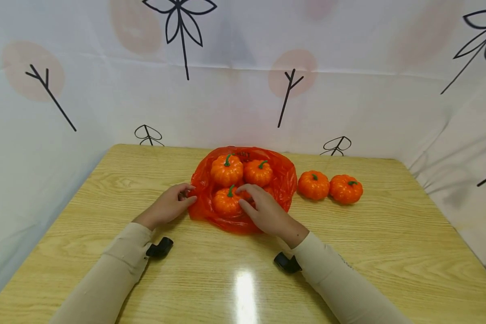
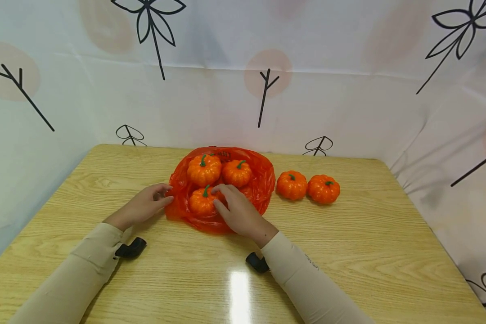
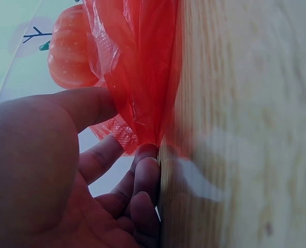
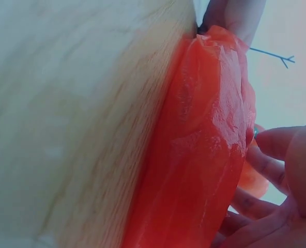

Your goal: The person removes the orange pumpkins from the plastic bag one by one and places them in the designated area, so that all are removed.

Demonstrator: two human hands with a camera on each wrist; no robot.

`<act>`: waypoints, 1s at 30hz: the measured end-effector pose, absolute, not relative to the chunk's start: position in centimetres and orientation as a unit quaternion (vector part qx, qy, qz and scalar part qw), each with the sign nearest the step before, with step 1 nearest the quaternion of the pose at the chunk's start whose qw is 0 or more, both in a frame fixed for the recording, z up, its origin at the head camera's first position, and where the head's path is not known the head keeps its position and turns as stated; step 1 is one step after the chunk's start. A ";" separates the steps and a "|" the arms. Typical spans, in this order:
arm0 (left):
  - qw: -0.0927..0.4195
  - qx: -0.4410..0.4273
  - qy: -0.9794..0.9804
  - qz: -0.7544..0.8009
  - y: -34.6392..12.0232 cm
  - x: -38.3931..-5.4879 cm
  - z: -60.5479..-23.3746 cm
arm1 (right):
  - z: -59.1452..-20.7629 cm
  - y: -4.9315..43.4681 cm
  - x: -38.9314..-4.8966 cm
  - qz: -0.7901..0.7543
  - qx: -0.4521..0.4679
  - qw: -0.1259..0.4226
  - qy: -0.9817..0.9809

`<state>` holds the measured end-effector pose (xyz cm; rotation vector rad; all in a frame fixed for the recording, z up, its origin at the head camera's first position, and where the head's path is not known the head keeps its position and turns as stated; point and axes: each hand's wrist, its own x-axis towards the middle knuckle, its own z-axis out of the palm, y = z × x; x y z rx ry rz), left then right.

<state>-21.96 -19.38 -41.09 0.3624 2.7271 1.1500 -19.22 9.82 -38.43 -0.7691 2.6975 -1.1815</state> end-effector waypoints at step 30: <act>0.082 0.120 0.911 0.386 -19.4 -22.2 -41.4 | -38.2 7.4 -19.0 -0.339 -0.195 0.025 0.920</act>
